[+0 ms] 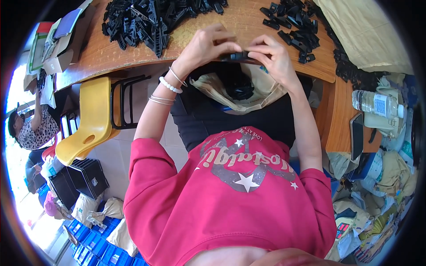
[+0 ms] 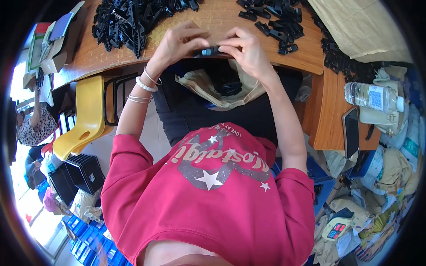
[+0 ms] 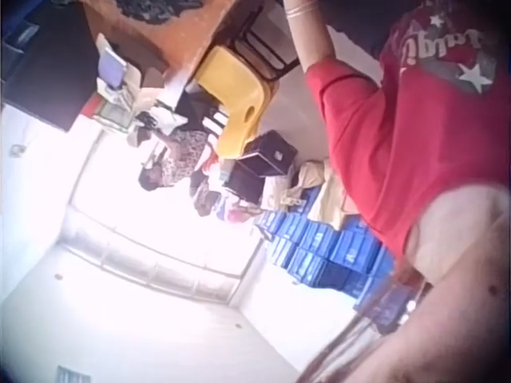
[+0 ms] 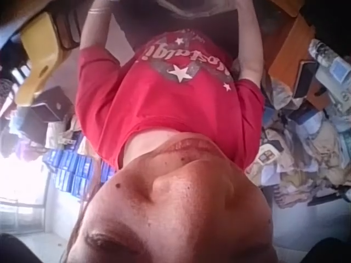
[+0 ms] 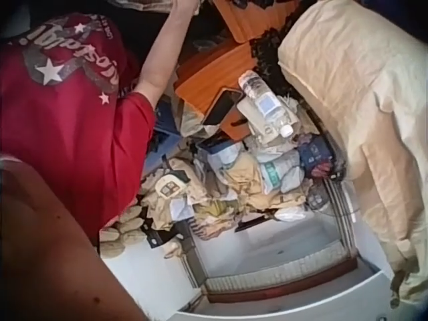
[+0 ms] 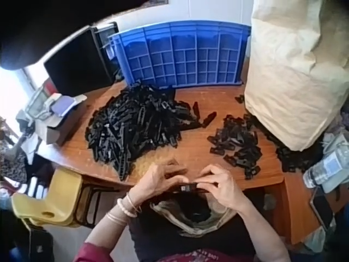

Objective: The recorder is manually assembling small black plastic components at a workbench in a manufacturing setting.

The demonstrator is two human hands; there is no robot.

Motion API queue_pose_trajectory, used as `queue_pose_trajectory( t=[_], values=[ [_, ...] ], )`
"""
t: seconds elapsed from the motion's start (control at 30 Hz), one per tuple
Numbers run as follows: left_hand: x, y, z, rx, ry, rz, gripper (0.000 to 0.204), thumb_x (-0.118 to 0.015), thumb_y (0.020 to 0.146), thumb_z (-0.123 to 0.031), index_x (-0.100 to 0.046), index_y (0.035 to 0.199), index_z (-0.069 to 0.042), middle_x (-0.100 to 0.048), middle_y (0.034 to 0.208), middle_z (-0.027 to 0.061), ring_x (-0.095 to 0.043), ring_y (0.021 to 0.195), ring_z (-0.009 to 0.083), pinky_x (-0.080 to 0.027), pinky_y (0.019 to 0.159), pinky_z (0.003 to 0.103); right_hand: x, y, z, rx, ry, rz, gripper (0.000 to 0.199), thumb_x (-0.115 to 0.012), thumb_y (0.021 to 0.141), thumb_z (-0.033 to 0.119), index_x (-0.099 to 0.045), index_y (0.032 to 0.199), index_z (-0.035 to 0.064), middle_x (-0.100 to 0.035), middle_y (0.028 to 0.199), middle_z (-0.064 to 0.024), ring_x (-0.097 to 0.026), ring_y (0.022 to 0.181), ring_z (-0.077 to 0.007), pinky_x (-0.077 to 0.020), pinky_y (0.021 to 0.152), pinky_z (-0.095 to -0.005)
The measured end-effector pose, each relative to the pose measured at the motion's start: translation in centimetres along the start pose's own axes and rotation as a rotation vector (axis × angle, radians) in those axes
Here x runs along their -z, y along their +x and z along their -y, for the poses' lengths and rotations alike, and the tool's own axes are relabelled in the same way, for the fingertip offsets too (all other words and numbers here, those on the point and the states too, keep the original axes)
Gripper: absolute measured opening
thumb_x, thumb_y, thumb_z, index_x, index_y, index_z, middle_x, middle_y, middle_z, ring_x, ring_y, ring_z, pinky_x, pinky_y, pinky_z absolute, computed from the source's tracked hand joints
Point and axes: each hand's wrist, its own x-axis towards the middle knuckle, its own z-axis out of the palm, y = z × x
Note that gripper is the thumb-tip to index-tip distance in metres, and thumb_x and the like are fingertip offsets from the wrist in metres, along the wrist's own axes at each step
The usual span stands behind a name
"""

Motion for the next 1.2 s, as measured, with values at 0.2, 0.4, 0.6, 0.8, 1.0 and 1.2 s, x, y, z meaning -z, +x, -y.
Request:
queue_pose_trajectory(
  t=[0.2, 0.4, 0.6, 0.8, 1.0, 1.2],
  values=[
    [0.0, 5.0, -0.5, 0.072, 0.490, -0.196, 0.020, -0.061, 0.088, -0.018, -0.057, 0.096, 0.000, -0.052, 0.094, 0.0189, -0.057, 0.086, 0.0365, -0.049, 0.067, 0.044, 1.1, 3.3, -2.8, 0.112, -0.854, -0.501, 0.014, -0.073, 0.078, 0.013, -0.072, 0.090, 0.0058, -0.060, 0.095, -0.0051, -0.054, 0.091, -0.0237, -0.0388, 0.078, -0.0391],
    [-2.2, 3.3, 2.0, -0.095, 0.712, -0.234, 0.023, -0.066, 0.085, -0.028, -0.063, 0.082, -0.005, -0.058, 0.089, 0.0135, -0.065, 0.082, 0.0261, -0.053, 0.058, 0.036, 0.8, 3.3, -2.1, 0.196, -0.847, -0.483, 0.017, -0.073, 0.078, 0.010, -0.068, 0.093, 0.0037, -0.061, 0.095, -0.0057, -0.055, 0.089, -0.0245, -0.0411, 0.076, -0.0390],
    [-1.2, 3.3, 0.4, 0.077, 0.674, -0.279, 0.026, -0.066, 0.086, -0.031, -0.060, 0.088, -0.005, -0.057, 0.089, 0.0143, -0.062, 0.081, 0.0289, -0.053, 0.058, 0.039, -0.7, 2.2, 1.0, -0.002, -0.030, -0.566, 0.025, -0.055, 0.095, 0.010, -0.062, 0.119, 0.0092, -0.060, 0.081, -0.0050, -0.055, 0.066, -0.0115, -0.0451, 0.060, -0.0251],
    [-1.4, 0.9, 0.0, -0.163, 0.443, -0.137, 0.014, -0.068, 0.082, -0.011, -0.059, 0.091, -0.005, -0.057, 0.087, 0.0101, -0.059, 0.081, 0.0287, -0.050, 0.067, 0.037, 0.0, 1.1, 0.8, -0.306, 0.248, -0.362, 0.024, -0.058, 0.094, 0.008, -0.066, 0.117, 0.0056, -0.062, 0.076, -0.0019, -0.054, 0.065, -0.0071, -0.0444, 0.059, -0.0221],
    [-0.6, -0.8, 0.3, -0.050, 0.058, -0.160, 0.023, -0.073, 0.077, -0.007, -0.065, 0.097, 0.001, -0.062, 0.095, 0.0115, -0.058, 0.090, 0.0289, -0.049, 0.078, 0.034, 0.0, 1.7, -0.4, -0.092, 0.074, -0.165, 0.023, -0.071, 0.083, 0.008, -0.071, 0.106, 0.0016, -0.064, 0.083, -0.0038, -0.057, 0.073, -0.0096, -0.0430, 0.065, -0.0237],
    [-0.3, -1.1, 0.5, -0.026, 0.035, -0.163, 0.018, -0.074, 0.075, -0.007, -0.070, 0.089, 0.002, -0.062, 0.089, 0.0108, -0.057, 0.086, 0.0281, -0.049, 0.075, 0.036, 0.5, 2.4, -0.8, -0.122, 0.005, -0.108, 0.021, -0.072, 0.081, 0.006, -0.072, 0.101, 0.0010, -0.064, 0.087, -0.0058, -0.059, 0.077, -0.0149, -0.0447, 0.069, -0.0261]
  ],
)
